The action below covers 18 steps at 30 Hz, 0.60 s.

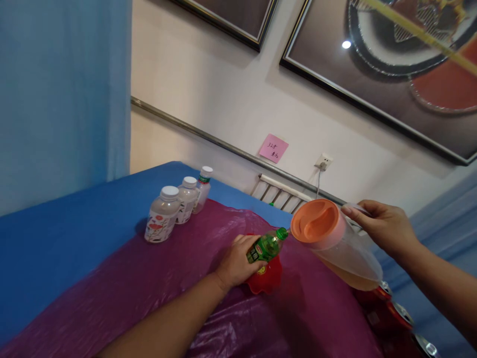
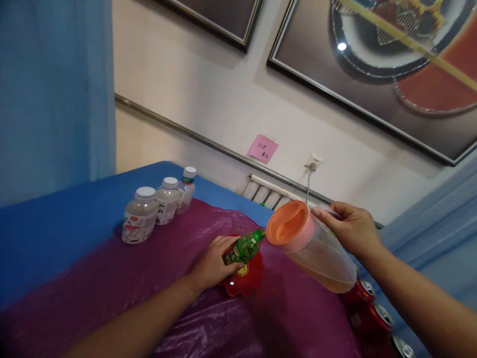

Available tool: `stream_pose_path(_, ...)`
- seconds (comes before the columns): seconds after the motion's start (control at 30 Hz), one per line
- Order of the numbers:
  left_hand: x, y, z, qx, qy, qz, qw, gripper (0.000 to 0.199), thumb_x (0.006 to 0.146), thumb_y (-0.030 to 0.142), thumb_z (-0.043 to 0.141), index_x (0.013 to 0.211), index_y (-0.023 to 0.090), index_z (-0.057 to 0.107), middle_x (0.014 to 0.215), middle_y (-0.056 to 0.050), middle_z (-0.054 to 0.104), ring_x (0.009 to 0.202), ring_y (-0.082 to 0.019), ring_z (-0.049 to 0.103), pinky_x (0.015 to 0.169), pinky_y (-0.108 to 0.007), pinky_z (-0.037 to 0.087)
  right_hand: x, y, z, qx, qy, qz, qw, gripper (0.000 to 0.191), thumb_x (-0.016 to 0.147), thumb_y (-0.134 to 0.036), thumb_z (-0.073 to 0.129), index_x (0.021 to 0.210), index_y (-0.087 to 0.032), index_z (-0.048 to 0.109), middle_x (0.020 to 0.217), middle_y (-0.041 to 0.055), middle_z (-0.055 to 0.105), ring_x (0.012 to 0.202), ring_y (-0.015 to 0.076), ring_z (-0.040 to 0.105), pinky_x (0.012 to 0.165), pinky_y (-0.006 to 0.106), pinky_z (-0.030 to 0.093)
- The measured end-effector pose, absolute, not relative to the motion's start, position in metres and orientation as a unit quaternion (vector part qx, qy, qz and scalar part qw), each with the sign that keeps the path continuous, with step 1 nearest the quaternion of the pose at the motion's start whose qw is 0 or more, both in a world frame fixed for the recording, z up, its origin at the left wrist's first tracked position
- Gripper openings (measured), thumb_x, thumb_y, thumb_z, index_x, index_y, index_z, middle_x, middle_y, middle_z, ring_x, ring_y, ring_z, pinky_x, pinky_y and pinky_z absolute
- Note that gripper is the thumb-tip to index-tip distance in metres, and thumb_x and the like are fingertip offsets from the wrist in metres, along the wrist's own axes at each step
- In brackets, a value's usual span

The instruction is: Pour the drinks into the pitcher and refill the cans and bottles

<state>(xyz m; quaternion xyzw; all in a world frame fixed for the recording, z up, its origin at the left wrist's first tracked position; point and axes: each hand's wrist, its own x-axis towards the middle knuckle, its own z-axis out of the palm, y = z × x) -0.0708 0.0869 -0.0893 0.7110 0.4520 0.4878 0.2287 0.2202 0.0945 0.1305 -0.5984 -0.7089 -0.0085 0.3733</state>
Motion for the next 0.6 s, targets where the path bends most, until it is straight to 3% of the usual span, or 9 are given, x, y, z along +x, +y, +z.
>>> stream_pose_path(0.6,-0.0708,0.0863,-0.0888,0.713,0.449,0.488,0.228,0.06,0.067,0.021,0.087,0.125,0.024,0.068,0.123,-0.006,0.074,0.113,-0.028,0.062,0.103,-0.043,0.048,0.2235,0.0967,0.1299,-0.612,-0.708,-0.026,0.35,0.059,0.074,-0.078,0.067,0.06,-0.021,0.061,0.057,-0.0025,0.042,0.055,0.0127,0.038,0.048,0.025,0.029)
